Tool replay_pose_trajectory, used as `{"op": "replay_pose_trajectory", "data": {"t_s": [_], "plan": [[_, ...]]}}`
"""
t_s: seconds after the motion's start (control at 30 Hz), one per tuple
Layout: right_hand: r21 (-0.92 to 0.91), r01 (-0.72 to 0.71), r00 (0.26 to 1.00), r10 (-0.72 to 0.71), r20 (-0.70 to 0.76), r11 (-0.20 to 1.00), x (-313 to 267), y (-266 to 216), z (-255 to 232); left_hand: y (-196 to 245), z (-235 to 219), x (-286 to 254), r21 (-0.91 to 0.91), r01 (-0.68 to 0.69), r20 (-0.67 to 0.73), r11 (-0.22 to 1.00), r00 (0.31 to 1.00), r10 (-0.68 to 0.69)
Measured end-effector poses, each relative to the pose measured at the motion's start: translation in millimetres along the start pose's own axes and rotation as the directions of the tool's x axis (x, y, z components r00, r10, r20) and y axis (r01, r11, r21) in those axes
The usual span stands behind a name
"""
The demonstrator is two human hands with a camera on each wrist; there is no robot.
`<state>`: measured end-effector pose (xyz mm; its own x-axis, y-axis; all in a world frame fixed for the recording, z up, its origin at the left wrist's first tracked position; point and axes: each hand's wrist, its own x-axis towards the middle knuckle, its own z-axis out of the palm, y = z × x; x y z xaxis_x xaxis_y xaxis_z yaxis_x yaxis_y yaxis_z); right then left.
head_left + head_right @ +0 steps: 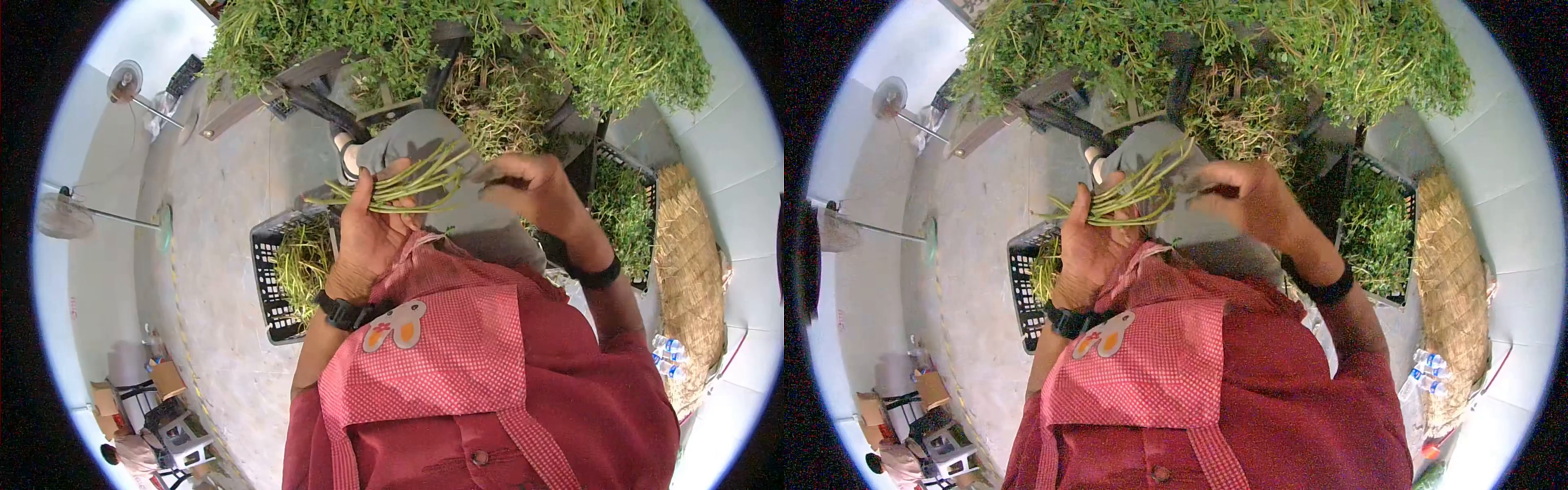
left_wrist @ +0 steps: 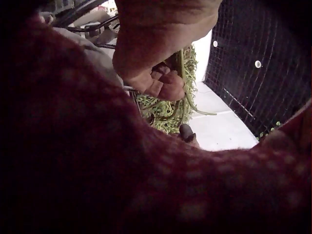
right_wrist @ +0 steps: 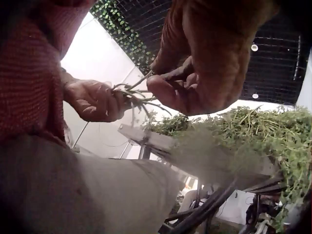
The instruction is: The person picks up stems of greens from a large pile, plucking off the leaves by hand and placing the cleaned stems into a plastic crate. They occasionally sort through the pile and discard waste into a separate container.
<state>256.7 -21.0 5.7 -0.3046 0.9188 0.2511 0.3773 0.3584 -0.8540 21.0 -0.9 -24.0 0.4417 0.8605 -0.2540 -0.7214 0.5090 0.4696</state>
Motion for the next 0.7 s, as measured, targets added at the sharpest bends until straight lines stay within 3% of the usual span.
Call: {"op": "replay_pose_trajectory", "data": {"t_s": [0.07, 0.17, 0.27, 0.33, 0.4, 0.43, 0.5, 0.53, 0.6, 0.63, 0.67, 0.7], "plan": [[0.095, -0.065, 0.998, 0.065, -0.002, 0.993, -2, -1, 12, 0, -7, 0, -0.001, 0.017, -0.011, 1.0, 1.0, -0.017], [0.019, -0.075, 0.996, 0.076, -0.043, 0.997, 3, -2, 26, 0, -16, 2, -0.049, 0.03, 0.107, 0.998, 0.994, -0.024], [-0.002, -0.099, 0.992, 0.098, -0.077, 0.995, 9, 5, 37, -1, -17, 1, 0.039, -0.007, 0.11, 0.999, 0.994, 0.003], [0.01, -0.112, 0.991, 0.113, -0.075, 0.994, 9, 5, 42, -1, -21, -1, 0.193, -0.065, 0.146, 0.979, 0.989, 0.036], [0.286, -0.227, 0.972, 0.232, 0.015, 0.931, 8, 5, 43, -3, -17, -1, 0.206, -0.083, 0.076, 0.975, 0.995, 0.068], [0.283, -0.227, 0.972, 0.233, 0.015, 0.932, 7, 4, 42, -3, -14, -2, 0.222, -0.099, 0.005, 0.97, 0.995, 0.101], [0.268, -0.23, 0.954, 0.163, 0.252, 0.936, 3, 1, 35, 0, -12, -3, 0.191, -0.079, 0.038, 0.978, 0.997, 0.073], [0.267, -0.232, 0.953, 0.165, 0.253, 0.935, 2, 0, 31, 1, -12, -4, 0.165, -0.056, 0.068, 0.985, 0.997, 0.045], [0.259, -0.211, 0.894, 0.079, 0.441, 0.942, -3, 3, 17, 2, -13, -2, 0.135, -0.062, 0.023, 0.989, 0.998, 0.06], [0.372, -0.238, 0.956, 0.148, 0.254, 0.897, -10, 7, 12, 3, -14, -1, 0.105, -0.07, -0.023, 0.992, 0.997, 0.073], [0.482, -0.235, 0.97, 0.233, 0.065, 0.844, -18, 15, 5, 3, -12, -1, 0.102, -0.072, -0.023, 0.992, 0.997, 0.075], [0.786, -0.068, 0.974, 0.211, -0.081, 0.615, -19, 31, -10, 4, -8, -2, 0.054, -0.06, -0.059, 0.997, 0.996, 0.064]]}}
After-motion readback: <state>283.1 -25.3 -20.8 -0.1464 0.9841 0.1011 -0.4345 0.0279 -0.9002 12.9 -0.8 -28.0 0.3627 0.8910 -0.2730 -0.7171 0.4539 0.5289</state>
